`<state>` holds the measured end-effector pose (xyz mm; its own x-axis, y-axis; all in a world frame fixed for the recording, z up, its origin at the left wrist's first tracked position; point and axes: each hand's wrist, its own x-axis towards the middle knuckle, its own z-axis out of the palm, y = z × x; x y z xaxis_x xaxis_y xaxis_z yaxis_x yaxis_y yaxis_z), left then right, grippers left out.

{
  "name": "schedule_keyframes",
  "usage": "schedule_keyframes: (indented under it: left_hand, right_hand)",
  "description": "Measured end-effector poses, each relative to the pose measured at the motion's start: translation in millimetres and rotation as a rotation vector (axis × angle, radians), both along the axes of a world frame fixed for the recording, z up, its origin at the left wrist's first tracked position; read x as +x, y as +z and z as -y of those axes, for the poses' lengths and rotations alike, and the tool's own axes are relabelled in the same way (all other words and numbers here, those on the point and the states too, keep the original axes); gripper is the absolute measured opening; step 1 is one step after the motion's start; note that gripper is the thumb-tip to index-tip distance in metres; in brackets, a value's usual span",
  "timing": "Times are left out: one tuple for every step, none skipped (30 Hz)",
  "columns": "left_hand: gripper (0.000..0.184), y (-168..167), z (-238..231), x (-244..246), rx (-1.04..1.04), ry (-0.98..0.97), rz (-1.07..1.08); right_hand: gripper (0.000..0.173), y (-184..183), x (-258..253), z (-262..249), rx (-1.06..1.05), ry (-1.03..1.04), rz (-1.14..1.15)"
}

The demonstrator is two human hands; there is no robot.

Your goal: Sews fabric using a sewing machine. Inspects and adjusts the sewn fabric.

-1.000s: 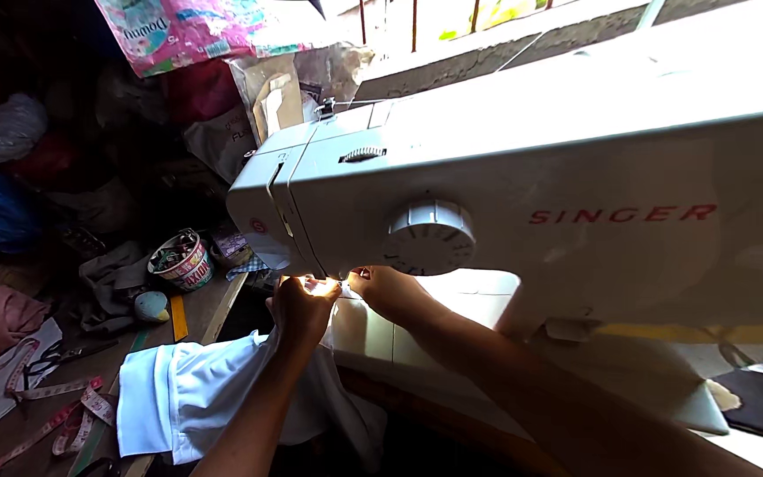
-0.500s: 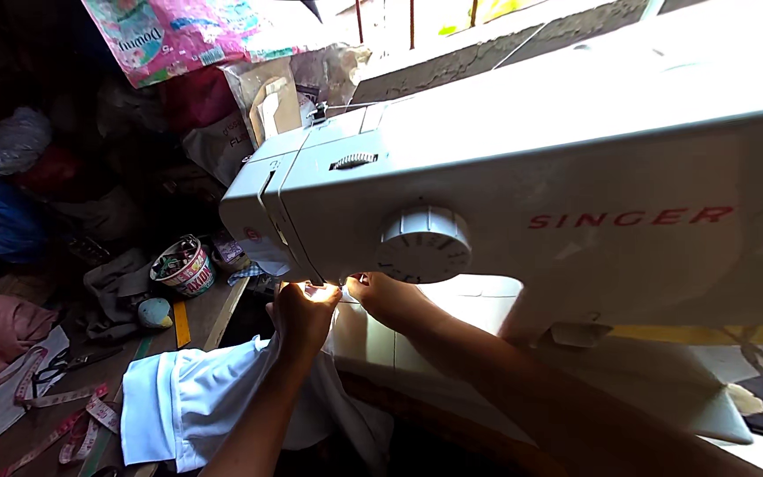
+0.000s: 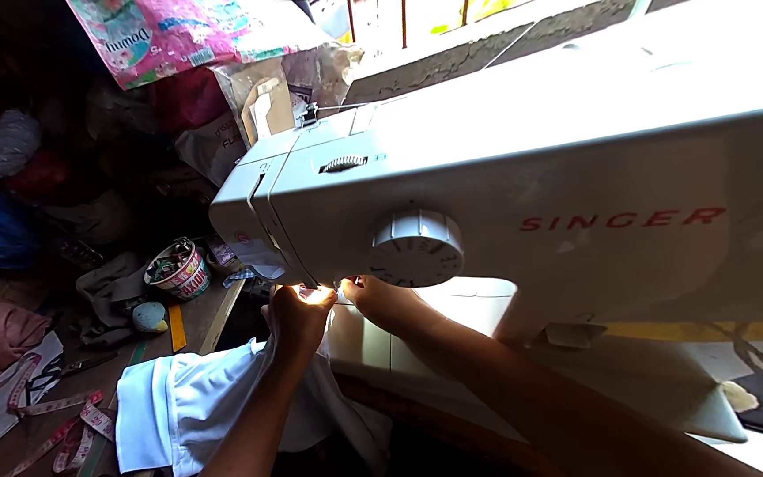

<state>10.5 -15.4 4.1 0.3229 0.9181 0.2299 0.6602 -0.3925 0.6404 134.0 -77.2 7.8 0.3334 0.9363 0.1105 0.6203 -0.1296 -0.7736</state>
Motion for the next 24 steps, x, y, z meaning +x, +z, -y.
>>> schedule_keyframes:
  left_hand:
    - [0.028,0.1,0.0,0.1,-0.002,0.001,0.002]
    - [0.027,-0.1,-0.2,0.1,-0.001,0.001,0.004]
    - [0.026,-0.1,-0.3,0.3,0.003,0.003,0.007]
    - [0.026,0.2,-0.2,0.4,0.002,0.003,0.005]
    - [0.026,0.7,0.2,0.3,-0.002,0.005,0.002]
    - [0.026,1.1,0.5,0.1,-0.008,0.006,0.000]
    - [0.026,1.5,0.6,-0.4,-0.013,0.006,-0.004]
    - [0.026,0.9,0.3,-0.6,-0.009,0.005,-0.001]
    - [0.026,0.1,-0.1,-0.8,0.000,0.002,0.004]
    - [0.027,-0.3,-0.1,-0.8,-0.002,-0.002,0.012]
    - [0.026,-0.4,-0.1,-0.7,-0.003,-0.003,0.015]
    - [0.026,-0.4,-0.3,-0.6,-0.005,0.001,0.011]
    - [0.026,-0.4,-0.5,-0.4,-0.005,0.004,0.008]
    - [0.025,-0.5,-0.7,-0.5,-0.006,0.003,0.010]
    - [0.025,-1.1,-1.0,-0.6,-0.003,0.003,0.014]
    - [0.025,-1.2,-1.2,-0.6,-0.001,0.003,0.013]
    - [0.025,-1.3,-1.2,-0.6,0.002,0.004,0.012]
    - [0.026,-1.2,-1.2,-0.5,0.004,0.004,0.011]
    - [0.026,-0.9,-1.1,-0.4,0.003,0.005,0.008]
    - [0.026,-0.3,-0.9,-0.3,0.001,0.005,0.003]
    - [0.026,0.1,-0.6,-0.2,-0.003,0.005,-0.003]
    - [0.026,0.4,-0.4,0.0,-0.005,0.005,-0.010]
    - [0.026,0.8,-0.3,0.1,-0.011,0.004,-0.014]
    - [0.026,1.1,-0.3,0.0,-0.014,0.001,-0.014]
  right_hand:
    - [0.024,-0.1,-0.1,0.0,0.005,0.001,0.004]
    - [0.023,0.0,-0.2,0.1,0.012,0.001,0.005]
    - [0.023,0.1,-0.3,0.2,0.016,0.000,0.007]
    - [0.023,0.5,-0.5,0.7,0.019,-0.001,0.009]
    - [0.023,0.8,-0.6,1.1,0.021,-0.002,0.009]
    - [0.023,1.3,-0.7,1.7,0.016,-0.003,0.007]
    - [0.024,2.3,-0.8,2.4,0.007,-0.002,-0.004]
    - [0.024,2.7,-0.9,2.8,0.004,-0.004,-0.013]
    - [0.024,2.7,-1.0,2.8,0.007,-0.007,-0.017]
    - [0.024,2.5,-1.1,2.6,0.012,-0.010,-0.021]
    - [0.024,2.6,-1.2,2.4,0.007,-0.010,-0.021]
    - [0.024,2.2,-1.2,2.0,0.007,-0.011,-0.018]
    - [0.024,1.9,-1.1,1.5,0.007,-0.010,-0.017]
    - [0.023,1.9,-0.9,1.3,0.003,-0.007,-0.016]
    - [0.024,2.2,-0.9,1.3,-0.004,-0.007,-0.015]
    - [0.025,2.9,-0.9,1.5,-0.017,-0.004,-0.017]
    - [0.025,3.2,-1.0,1.7,-0.021,-0.004,-0.016]
    - [0.025,3.6,-1.1,2.0,-0.022,-0.004,-0.016]
    - [0.025,4.1,-1.3,2.3,-0.024,-0.004,-0.021]
    - [0.025,4.0,-1.3,2.4,-0.023,-0.003,-0.022]
    - [0.025,3.3,-1.2,2.1,-0.016,-0.003,-0.021]
    - [0.024,2.2,-1.0,1.6,-0.008,-0.003,-0.017]
    - [0.024,1.5,-0.7,1.3,-0.008,-0.003,-0.015]
    - [0.024,1.5,-0.7,1.4,-0.010,-0.003,-0.016]
